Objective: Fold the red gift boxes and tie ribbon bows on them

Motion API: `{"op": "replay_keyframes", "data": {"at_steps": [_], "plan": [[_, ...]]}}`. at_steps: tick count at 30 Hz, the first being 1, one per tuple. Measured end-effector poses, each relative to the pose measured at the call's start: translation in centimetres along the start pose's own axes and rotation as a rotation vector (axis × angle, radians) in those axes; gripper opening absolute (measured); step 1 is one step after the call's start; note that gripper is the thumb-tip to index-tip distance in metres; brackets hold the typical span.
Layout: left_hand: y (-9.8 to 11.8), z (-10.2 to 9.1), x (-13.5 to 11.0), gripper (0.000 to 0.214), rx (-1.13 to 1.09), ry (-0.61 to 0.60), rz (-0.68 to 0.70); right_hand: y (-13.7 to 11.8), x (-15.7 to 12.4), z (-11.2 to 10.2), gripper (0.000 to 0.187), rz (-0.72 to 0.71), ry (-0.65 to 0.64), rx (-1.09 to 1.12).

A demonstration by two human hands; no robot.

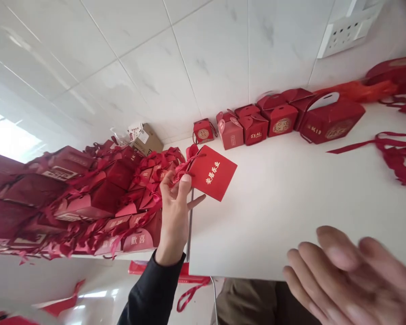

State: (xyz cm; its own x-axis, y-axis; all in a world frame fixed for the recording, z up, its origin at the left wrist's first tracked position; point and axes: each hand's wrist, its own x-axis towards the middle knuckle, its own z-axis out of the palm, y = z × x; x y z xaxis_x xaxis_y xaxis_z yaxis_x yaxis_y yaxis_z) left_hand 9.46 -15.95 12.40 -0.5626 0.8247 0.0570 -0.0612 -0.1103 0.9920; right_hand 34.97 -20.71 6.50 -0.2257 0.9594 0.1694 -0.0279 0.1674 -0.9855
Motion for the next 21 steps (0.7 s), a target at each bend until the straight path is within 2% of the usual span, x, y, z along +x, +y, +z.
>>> {"op": "replay_keyframes", "data": {"at_steps": [2,3,5,6,8,11,12,14,16,18,20,21], "plan": [[-1.0,0.8,-0.2,0.076,0.079,-0.027,0.023,-0.3,0.9,1.0,0.044,0.197,-0.031,0.282],[-1.6,1.3,-0.5,0.078,0.126,-0.056,0.029,-0.3,1.2,1.6,0.038,0.258,0.002,0.276],[-2.5,2.1,-1.5,0.082,0.214,-0.120,0.031,0.1,1.8,2.8,0.035,0.222,0.176,0.031],[-2.9,2.4,-2.0,0.083,0.242,-0.155,0.019,0.5,2.0,3.3,0.046,0.162,0.251,-0.099],[-3.9,2.7,-2.8,0.093,0.295,-0.198,0.008,1.5,2.5,4.2,0.073,0.006,0.254,-0.287],[-6.4,3.1,-2.8,0.107,0.362,-0.205,0.026,3.4,3.7,4.2,0.107,-0.062,0.272,-0.427],[-7.3,3.3,-2.8,0.108,0.369,-0.217,0.042,4.0,4.0,3.9,0.111,-0.059,0.294,-0.466],[-8.3,3.9,-3.1,0.106,0.380,-0.220,0.103,4.8,4.0,3.2,0.106,-0.047,0.329,-0.508],[-7.6,4.3,-3.5,0.101,0.400,-0.229,0.164,5.0,3.3,2.6,0.092,-0.039,0.324,-0.499],[-5.5,4.3,-2.8,0.096,0.440,-0.248,0.197,5.5,2.5,2.0,0.081,-0.015,0.312,-0.470],[-2.9,3.9,-0.2,0.093,0.475,-0.184,0.264,6.8,2.0,1.5,0.072,0.039,0.312,-0.482],[-1.4,3.3,1.8,0.095,0.501,-0.116,0.298,7.6,1.9,1.4,0.068,0.067,0.305,-0.497]]}}
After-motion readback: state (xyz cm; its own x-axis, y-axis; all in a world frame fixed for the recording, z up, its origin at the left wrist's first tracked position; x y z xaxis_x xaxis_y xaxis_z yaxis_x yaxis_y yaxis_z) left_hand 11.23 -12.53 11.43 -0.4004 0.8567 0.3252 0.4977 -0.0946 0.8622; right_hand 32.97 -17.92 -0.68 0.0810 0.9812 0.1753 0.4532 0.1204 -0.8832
